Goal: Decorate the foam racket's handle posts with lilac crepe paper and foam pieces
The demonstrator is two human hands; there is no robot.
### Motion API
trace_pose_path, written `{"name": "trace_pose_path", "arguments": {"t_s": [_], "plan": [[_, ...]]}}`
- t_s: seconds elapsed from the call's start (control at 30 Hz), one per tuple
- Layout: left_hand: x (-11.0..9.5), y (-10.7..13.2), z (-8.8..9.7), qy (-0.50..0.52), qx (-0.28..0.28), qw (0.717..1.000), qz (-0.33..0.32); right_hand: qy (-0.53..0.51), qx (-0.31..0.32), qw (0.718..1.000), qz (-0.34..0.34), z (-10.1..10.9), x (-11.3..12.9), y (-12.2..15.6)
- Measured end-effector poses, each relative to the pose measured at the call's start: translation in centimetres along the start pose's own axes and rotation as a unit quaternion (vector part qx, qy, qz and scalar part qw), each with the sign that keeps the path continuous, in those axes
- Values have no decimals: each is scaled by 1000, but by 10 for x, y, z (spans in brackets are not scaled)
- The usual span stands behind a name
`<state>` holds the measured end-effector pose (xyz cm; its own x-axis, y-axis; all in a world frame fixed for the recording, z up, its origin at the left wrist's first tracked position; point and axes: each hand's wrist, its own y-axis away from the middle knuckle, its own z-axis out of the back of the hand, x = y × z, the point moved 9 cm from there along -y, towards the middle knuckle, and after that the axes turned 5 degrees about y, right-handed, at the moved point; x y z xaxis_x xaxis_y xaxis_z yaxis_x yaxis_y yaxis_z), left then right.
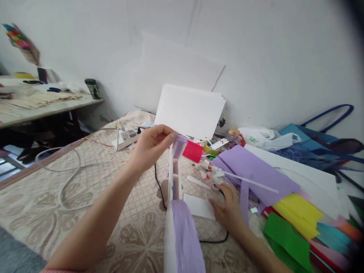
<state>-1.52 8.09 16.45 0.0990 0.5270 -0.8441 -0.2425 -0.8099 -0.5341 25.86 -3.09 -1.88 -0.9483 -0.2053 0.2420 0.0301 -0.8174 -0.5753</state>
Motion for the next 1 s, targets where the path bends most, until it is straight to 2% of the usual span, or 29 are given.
{"name": "trace_pose_path", "arguments": {"t_s": [0.07,0.13,0.33,0.4,0.53,0.63,0.73,0.87,1.0], "plan": [[-1,0,-1,1,1,1000,3,-7,81,993,91,-13,26,7],[-1,0,-1,1,3,1000,6,-17,123,982,145,-19,43,11],[-1,-1,0,6,7,1000,4,-54,145,965,210,-19,61,7],[0,-1,0,6,9,1000,2,-65,148,964,213,-16,63,6],[-1,-1,0,3,13,1000,-1,-82,91,982,144,5,63,-9],[-2,0,1,-21,5,1000,-2,-111,39,989,87,31,71,-32],[-3,0,0,-21,5,1000,-5,-145,-12,988,57,60,84,-61],[-4,0,-1,5,15,1000,-13,-147,-116,980,68,99,104,-100],[-7,0,1,-63,6,998,-20,-91,-195,971,101,126,126,-130]]}}
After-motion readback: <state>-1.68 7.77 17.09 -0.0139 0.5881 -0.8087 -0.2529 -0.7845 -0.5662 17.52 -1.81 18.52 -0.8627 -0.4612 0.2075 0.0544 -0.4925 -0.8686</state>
